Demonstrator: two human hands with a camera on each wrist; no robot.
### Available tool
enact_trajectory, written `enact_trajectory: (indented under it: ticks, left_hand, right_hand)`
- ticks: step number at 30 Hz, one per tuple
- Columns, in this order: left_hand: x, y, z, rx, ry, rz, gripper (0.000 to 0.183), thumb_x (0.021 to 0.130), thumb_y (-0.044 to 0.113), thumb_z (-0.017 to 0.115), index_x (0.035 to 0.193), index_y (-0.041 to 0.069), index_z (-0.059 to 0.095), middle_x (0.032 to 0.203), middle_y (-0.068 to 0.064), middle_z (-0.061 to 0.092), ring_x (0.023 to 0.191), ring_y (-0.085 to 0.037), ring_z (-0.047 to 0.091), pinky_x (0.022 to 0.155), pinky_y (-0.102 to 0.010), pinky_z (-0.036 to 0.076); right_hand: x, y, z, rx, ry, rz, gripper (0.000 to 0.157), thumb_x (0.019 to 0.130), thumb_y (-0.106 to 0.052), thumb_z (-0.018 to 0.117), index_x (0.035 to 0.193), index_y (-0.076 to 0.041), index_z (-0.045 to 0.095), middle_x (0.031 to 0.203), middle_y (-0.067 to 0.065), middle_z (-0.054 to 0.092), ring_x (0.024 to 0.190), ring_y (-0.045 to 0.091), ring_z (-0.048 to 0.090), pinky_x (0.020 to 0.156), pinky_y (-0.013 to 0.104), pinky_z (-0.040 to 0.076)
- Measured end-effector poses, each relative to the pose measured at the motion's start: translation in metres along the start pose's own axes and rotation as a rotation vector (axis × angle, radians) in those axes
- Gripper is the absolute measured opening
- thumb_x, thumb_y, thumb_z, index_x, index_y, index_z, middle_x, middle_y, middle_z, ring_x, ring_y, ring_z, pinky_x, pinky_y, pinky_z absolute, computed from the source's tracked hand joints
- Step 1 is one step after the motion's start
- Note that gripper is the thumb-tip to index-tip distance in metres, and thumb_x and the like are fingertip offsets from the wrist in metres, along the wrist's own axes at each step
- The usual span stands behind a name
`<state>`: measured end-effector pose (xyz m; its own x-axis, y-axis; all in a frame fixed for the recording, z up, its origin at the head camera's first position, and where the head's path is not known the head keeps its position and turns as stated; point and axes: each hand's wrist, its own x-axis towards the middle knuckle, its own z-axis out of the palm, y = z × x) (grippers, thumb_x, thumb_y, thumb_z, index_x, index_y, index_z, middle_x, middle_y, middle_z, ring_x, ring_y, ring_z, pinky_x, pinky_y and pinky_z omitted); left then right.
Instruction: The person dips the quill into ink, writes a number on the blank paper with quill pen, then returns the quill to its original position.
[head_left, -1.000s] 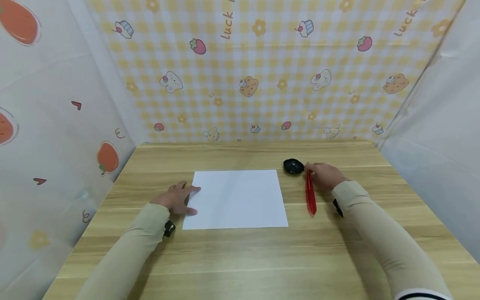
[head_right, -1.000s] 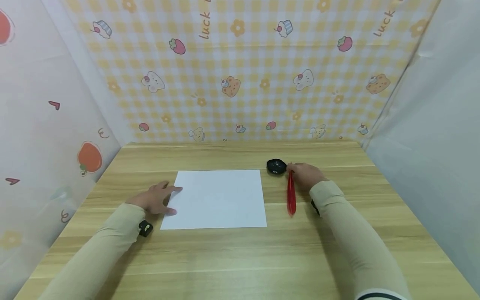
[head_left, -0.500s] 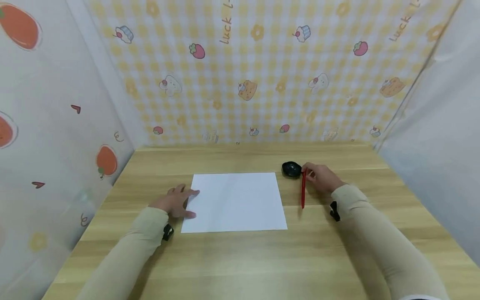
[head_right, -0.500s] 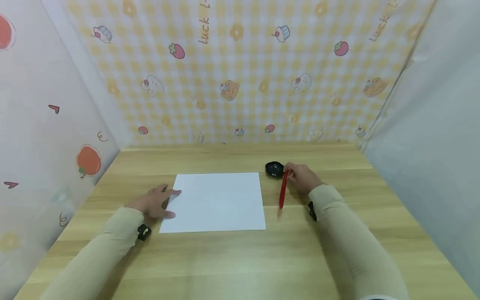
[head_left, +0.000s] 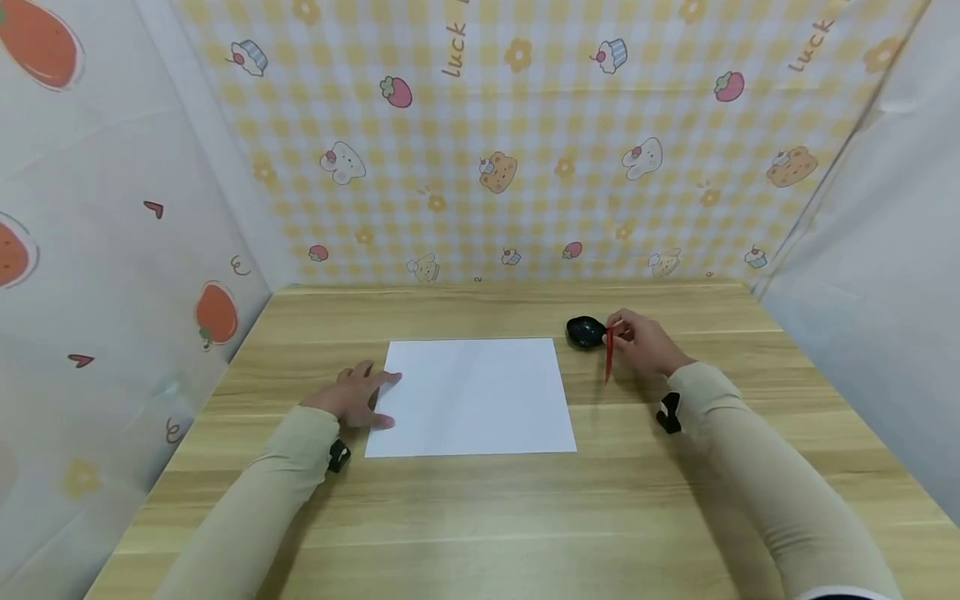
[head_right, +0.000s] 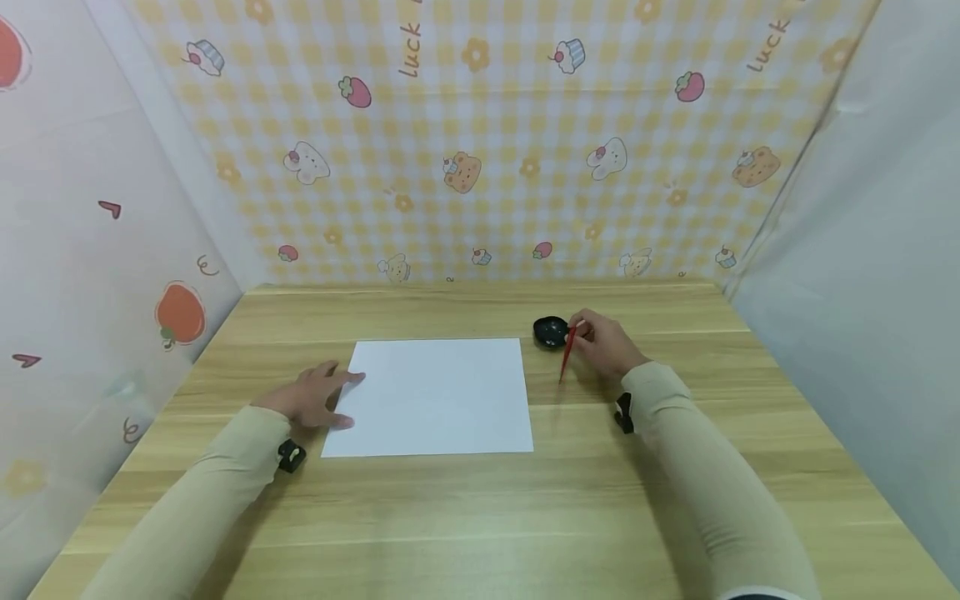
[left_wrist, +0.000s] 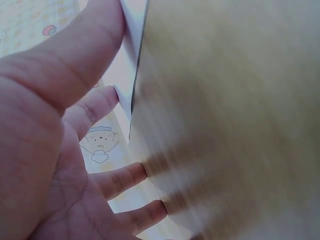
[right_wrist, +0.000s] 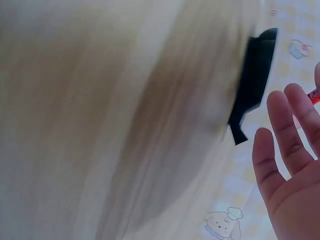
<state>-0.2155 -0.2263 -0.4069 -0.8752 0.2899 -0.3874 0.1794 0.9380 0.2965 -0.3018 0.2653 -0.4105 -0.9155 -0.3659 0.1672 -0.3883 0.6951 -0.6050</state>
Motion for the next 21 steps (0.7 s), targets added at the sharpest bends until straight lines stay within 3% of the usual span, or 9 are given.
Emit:
enact_trajectory:
  ticks: [9,13,16,21]
  left_hand:
    - [0.002,-0.004,0.001,-0.006,-0.005,-0.016,0.083,0.084,0.046,0.073,0.152,0.019,0.033,0.154,-0.03,0.01,0.137,-0.055,0.012,0.092,-0.076,0.029]
    - [0.002,-0.003,0.001,-0.012,-0.003,-0.016,0.084,0.084,0.046,0.073,0.152,0.019,0.033,0.154,-0.031,0.01,0.137,-0.056,0.011,0.091,-0.076,0.028]
    - [0.001,-0.003,0.001,-0.008,-0.001,-0.012,0.083,0.084,0.047,0.073,0.151,0.019,0.033,0.154,-0.031,0.01,0.137,-0.056,0.011,0.091,-0.076,0.028]
    - [0.0,-0.002,0.001,-0.017,0.001,-0.003,0.083,0.084,0.046,0.074,0.151,0.018,0.034,0.154,-0.031,0.01,0.137,-0.056,0.012,0.092,-0.076,0.028]
  right_hand:
    - [0.001,-0.007,-0.005,0.239,0.033,0.044,0.023,0.093,-0.003,0.063,0.113,0.007,0.056,0.102,0.028,0.066,0.091,0.032,0.065,0.068,0.027,0.05]
    - [0.001,-0.011,-0.006,0.338,0.063,0.051,0.024,0.093,0.002,0.06,0.113,0.012,0.052,0.104,0.032,0.063,0.092,0.03,0.066,0.067,0.027,0.053]
    - [0.0,-0.012,-0.007,0.456,0.076,0.038,0.025,0.09,0.011,0.057,0.113,0.017,0.049,0.099,0.025,0.066,0.083,0.021,0.067,0.064,0.027,0.053]
    - [0.0,-0.01,-0.01,0.677,0.059,0.051,0.033,0.085,0.023,0.051,0.118,0.021,0.043,0.091,0.001,0.069,0.081,0.016,0.067,0.061,0.022,0.05]
